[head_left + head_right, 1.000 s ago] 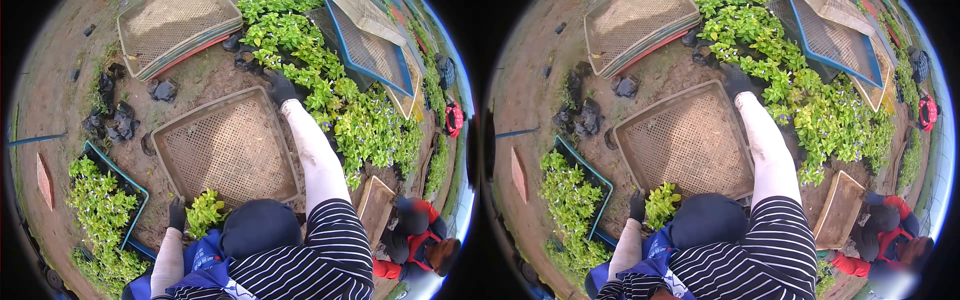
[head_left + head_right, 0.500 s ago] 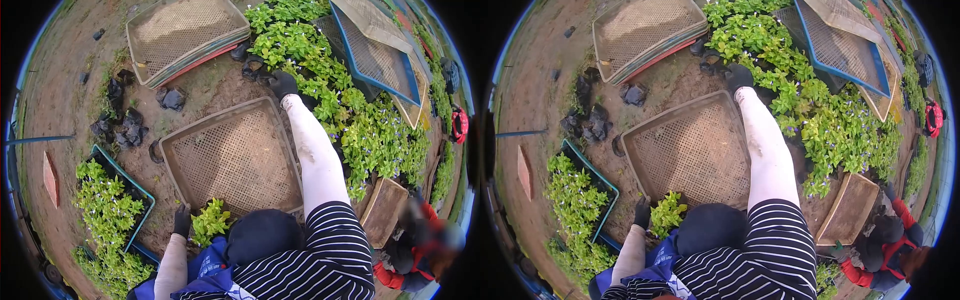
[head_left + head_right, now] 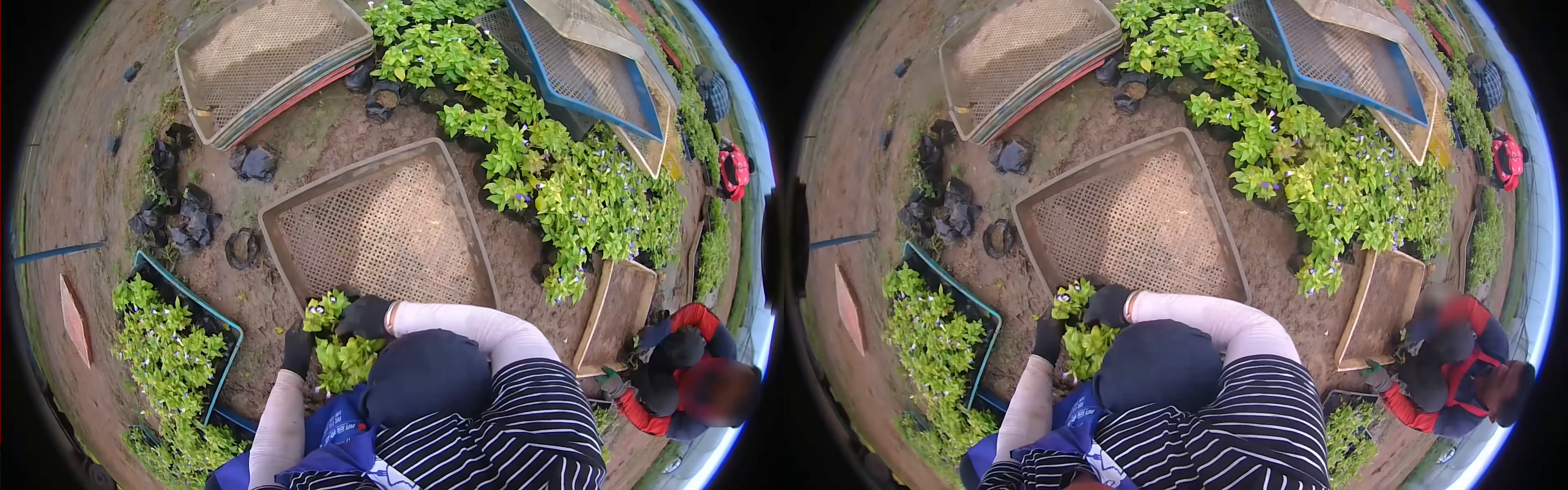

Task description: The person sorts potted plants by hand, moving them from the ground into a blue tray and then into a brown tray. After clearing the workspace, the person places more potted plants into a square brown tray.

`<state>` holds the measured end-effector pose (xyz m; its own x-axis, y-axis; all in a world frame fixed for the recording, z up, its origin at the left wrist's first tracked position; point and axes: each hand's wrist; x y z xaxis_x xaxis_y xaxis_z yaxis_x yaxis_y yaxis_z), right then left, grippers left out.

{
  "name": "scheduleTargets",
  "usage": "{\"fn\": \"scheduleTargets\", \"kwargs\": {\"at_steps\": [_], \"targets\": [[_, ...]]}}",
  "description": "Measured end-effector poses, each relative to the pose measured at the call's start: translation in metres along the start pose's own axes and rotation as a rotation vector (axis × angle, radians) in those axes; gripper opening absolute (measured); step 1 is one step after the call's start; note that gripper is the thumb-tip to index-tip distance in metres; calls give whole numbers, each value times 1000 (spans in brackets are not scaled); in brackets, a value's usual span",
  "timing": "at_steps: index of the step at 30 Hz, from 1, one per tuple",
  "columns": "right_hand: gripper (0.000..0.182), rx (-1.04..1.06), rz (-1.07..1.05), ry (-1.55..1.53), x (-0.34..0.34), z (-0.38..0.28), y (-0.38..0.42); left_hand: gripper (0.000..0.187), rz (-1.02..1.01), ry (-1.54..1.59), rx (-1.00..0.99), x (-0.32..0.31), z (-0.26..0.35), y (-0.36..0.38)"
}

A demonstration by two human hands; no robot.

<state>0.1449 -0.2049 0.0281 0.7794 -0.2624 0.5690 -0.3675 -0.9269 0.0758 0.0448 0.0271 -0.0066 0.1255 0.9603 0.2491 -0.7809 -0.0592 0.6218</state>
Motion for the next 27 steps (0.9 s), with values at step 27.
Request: {"fn": "scheduleTargets", "kwargs": {"at_steps": [27], "targets": [[19,-436,814,616,101,96,26,32,-49,191,-32,-9,12,-17]]}}
Point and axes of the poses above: each hand's wrist, its own y-axis away from the middle knuckle, its own x-axis out of the back of the hand, z = x × y, and after that the axes turned 1 degree about -z, right-handed
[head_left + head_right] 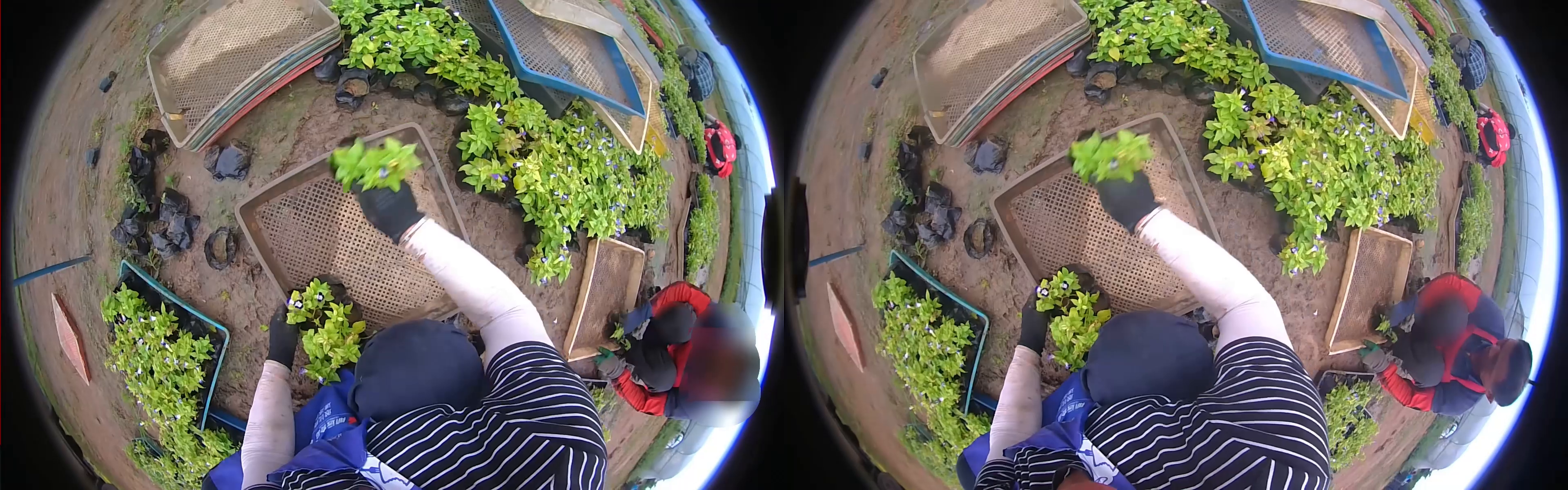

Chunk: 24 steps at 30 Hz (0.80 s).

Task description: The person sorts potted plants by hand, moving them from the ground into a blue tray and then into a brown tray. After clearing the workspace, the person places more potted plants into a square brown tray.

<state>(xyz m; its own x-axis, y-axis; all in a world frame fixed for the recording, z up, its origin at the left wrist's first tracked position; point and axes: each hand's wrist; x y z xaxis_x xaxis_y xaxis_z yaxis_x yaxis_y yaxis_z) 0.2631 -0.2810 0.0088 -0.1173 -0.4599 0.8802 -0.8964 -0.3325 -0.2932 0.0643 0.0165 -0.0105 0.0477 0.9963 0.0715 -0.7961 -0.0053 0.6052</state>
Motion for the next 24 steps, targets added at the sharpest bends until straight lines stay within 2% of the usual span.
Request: {"fn": "scheduleTargets", "kwargs": {"at_steps": [1,2,3,4,5,6,8,9,10,11,12,14,16,17,20,24], "targets": [[24,-100,-68,-531,-43,-27,28,32,2,11,39,-1,2,-1],[29,-447,-277,-1140,-46,-75,46,32,-19,67,33,4,-6,-5],[29,57,-517,-587,-29,-93,67,32,-40,125,27,11,-22,-13],[27,138,-869,-446,-24,-112,69,32,-64,183,21,15,-31,-17],[24,185,-903,-378,-13,-110,62,31,-39,98,-41,8,-13,-6],[20,234,-945,-314,-1,-101,59,31,-37,59,8,10,-12,-5],[18,-39,-434,-686,27,-51,53,30,-46,-12,103,13,-11,-8],[17,-180,-57,-695,19,-15,56,29,19,55,28,10,-20,-13],[19,-448,119,-549,32,18,56,29,-1,23,24,9,-16,-12],[24,-528,239,-293,43,50,59,29,-17,-12,21,9,-7,-10],[39,-517,290,-140,37,92,69,29,-29,-49,23,11,-3,-7],[56,-839,-74,81,59,115,59,25,-16,21,36,13,-4,-8],[60,-784,-121,228,51,123,54,26,-9,42,71,9,4,-4],[54,-812,-185,282,49,125,51,26,-15,24,63,9,5,-4],[50,-790,-275,309,56,131,50,32,-11,-20,66,13,-4,-9],[42,-811,-119,293,69,122,54,34,11,-151,-24,12,-9,-10]]}}
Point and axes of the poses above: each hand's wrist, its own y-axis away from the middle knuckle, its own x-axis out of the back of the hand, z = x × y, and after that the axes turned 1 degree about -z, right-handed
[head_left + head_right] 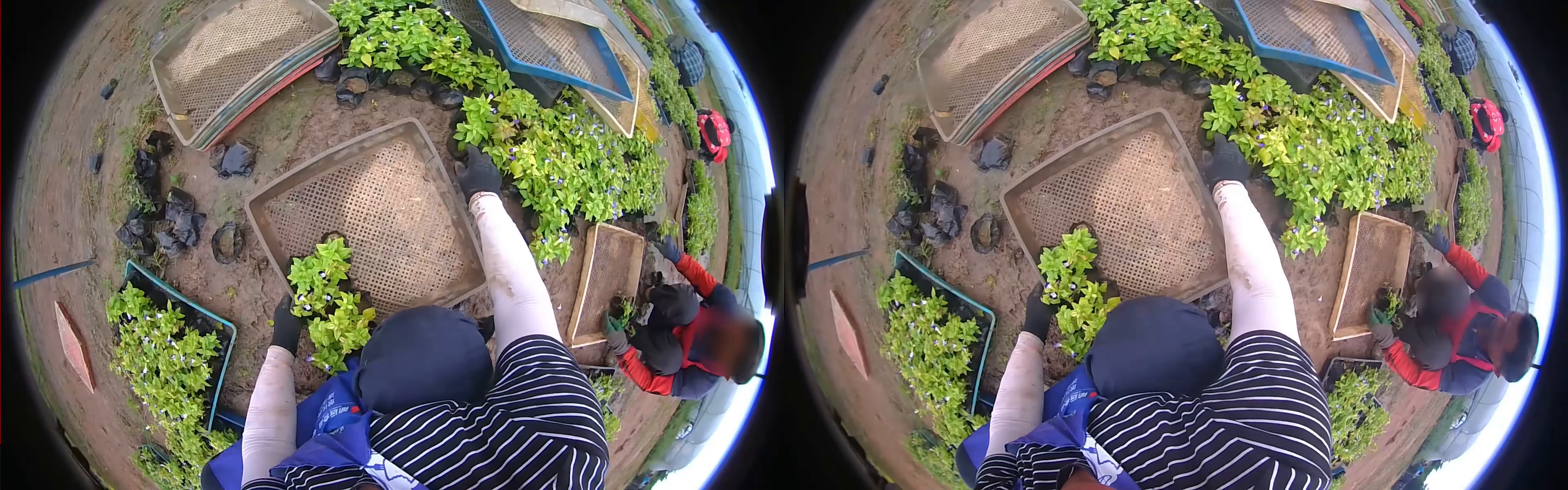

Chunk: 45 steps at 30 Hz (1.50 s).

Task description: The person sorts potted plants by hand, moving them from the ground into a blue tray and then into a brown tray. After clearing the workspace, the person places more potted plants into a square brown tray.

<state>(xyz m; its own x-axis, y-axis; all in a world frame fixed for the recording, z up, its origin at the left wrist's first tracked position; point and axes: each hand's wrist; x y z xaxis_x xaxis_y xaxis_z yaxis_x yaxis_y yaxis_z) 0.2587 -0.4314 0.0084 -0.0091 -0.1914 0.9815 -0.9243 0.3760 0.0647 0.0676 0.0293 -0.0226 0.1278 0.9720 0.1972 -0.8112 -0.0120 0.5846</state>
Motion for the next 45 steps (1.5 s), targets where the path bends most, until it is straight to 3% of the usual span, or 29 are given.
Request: {"fn": "scheduleTargets", "kwargs": {"at_steps": [1,4,5,8,9,12,14,15,16,17,18,20,22,23,24,25,27,28,29,30,32,35,37,40,42,45], "targets": [[39,34,-17,16,-6,4,-4,25,8,46,8,-1,-2,0],[30,136,-70,51,-33,14,-25,34,-30,-242,-17,10,-25,-12],[17,90,61,-126,-36,16,-29,31,-34,-89,2,8,-26,-13],[17,-47,32,-618,-10,19,-40,29,10,-34,-51,3,-26,-17],[17,73,144,-672,-19,19,-44,29,-15,-22,-2,5,-27,-14],[13,423,233,-575,39,-48,-10,28,-95,-125,-50,3,-10,-9],[10,536,254,-143,38,-94,20,31,-111,-61,40,2,-14,-14],[12,661,232,-73,31,-122,36,32,-112,12,58,0,-6,-11],[15,738,26,-100,-13,-140,50,34,-109,83,76,0,-1,-10],[21,926,5,-205,-9,-160,80,35,-110,-126,25,4,-15,-14],[26,1067,34,-409,-76,-178,105,36,-109,-76,-3,6,-28,-17],[29,1226,12,-659,-61,-201,152,36,-103,25,-65,9,-45,-22],[29,1270,-482,-341,-38,-195,137,35,-121,-58,-68,10,-28,-6],[30,1261,-727,-171,-24,-184,129,35,-110,-17,-23,6,-9,1],[29,1102,-719,-364,-4,-165,113,34,-99,32,11,2,2,-3],[28,974,-538,-730,-1,-142,95,35,-88,194,26,5,-26,-12],[30,579,-97,-930,2,-96,50,36,-87,248,96,2,-12,-11],[34,323,86,-807,1,-68,26,36,-84,271,136,2,-4,-7],[46,338,356,-465,-19,-28,-4,36,-98,128,26,1,-1,-4],[60,190,425,-366,-24,-6,-24,36,-96,70,-1,2,-4,-4],[61,-54,184,-334,-33,23,-57,36,-93,-56,-61,5,-15,-10],[59,-103,0,-161,-30,15,-75,36,-91,143,53,6,-23,-13],[49,-60,49,-62,-39,25,-88,35,-91,167,76,4,-6,-7],[29,107,115,-107,-46,35,-91,34,-63,51,39,6,-10,-6],[18,80,30,-15,-58,44,-112,34,-65,-105,-8,6,-5,-6],[17,147,117,-383,-14,3,-89,37,-44,-36,-1,6,-8,-6]]}}
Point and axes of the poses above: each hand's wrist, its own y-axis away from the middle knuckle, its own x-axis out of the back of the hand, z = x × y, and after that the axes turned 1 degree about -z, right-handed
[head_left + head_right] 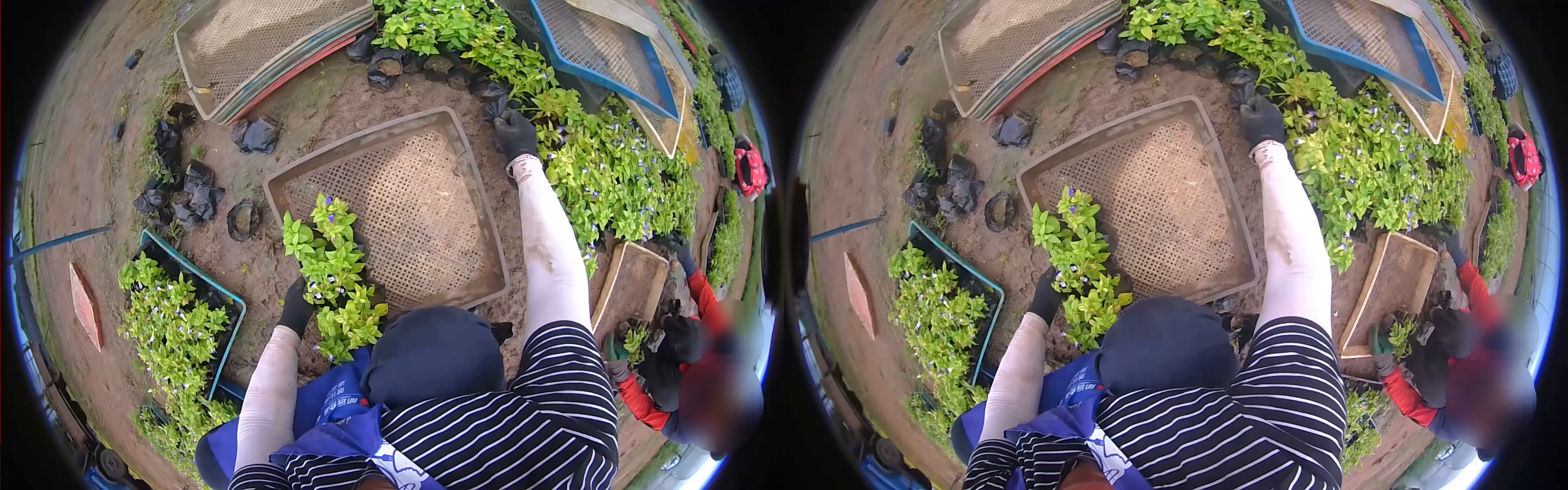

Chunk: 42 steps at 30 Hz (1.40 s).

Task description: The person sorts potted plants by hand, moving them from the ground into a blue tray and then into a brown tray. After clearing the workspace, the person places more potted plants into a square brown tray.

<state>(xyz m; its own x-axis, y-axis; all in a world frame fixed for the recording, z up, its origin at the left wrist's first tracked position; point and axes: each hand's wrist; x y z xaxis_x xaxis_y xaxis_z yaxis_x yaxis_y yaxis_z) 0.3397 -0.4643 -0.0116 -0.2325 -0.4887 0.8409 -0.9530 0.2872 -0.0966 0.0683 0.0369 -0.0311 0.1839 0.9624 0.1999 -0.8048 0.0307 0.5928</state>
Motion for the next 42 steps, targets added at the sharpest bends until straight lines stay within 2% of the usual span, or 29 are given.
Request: {"fn": "scheduleTargets", "kwargs": {"at_steps": [1,3,5,6,7,8,9,11,13,14,16,18,19,20,21,23,25,27,29,31,32,35,36,39,40,42], "targets": [[18,22,16,-109,9,-22,9,38,-8,27,-18,-3,-1,-1],[17,275,64,-167,12,-77,29,37,-35,124,37,-5,3,-1],[11,491,141,-217,-9,-129,53,36,-51,59,5,-1,-7,-3],[14,409,-136,-91,-14,-163,68,34,-24,182,88,-3,-2,-2],[18,595,-141,-60,-37,-183,85,35,-31,163,89,-3,2,-2],[28,770,50,-541,-84,-196,102,35,-34,144,90,-3,5,-2],[30,902,-99,-394,-97,-208,128,35,-36,126,92,-2,6,-1],[33,1056,-222,-289,-146,-210,179,37,-78,-42,-19,1,7,2],[34,933,-681,-130,-109,-211,161,36,-99,-110,-122,1,5,4],[35,851,-915,-54,-87,-208,158,36,-94,-92,-45,0,13,7],[30,616,-516,-397,-45,-165,151,37,-51,68,19,-2,7,-1],[32,302,-181,-432,-3,-111,142,34,-40,262,74,-1,-3,-4],[34,194,-31,-368,4,-69,139,34,-55,133,7,-2,-2,-2],[36,84,61,-138,31,-48,137,33,-71,-1,-59,1,2,2],[40,-141,34,11,42,-26,134,33,-88,-137,-130,2,4,4],[40,-186,99,186,52,7,128,34,-88,-176,-151,4,0,0],[40,-204,-49,156,46,38,122,37,-94,-258,-147,9,-7,-4],[32,-230,-122,125,42,46,116,40,-106,-117,-64,7,-2,-4],[18,-269,-122,100,40,38,111,43,-102,-41,-6,7,0,-1],[18,-178,-308,42,53,19,123,45,-92,-27,15,7,-3,-3],[18,-129,-399,17,61,10,129,42,-96,-77,-66,7,-9,-6],[22,-232,-290,-84,74,17,145,39,-93,-12,-26,9,-12,-5],[25,-213,100,-84,56,48,150,36,-101,-90,-95,9,-8,-2],[33,-258,213,261,61,59,140,36,-87,-8,-40,2,12,4],[39,-189,56,293,51,79,139,36,-86,-11,-21,4,6,2],[43,-286,-61,322,35,91,125,37,-81,-15,16,9,-10,-5]]}}
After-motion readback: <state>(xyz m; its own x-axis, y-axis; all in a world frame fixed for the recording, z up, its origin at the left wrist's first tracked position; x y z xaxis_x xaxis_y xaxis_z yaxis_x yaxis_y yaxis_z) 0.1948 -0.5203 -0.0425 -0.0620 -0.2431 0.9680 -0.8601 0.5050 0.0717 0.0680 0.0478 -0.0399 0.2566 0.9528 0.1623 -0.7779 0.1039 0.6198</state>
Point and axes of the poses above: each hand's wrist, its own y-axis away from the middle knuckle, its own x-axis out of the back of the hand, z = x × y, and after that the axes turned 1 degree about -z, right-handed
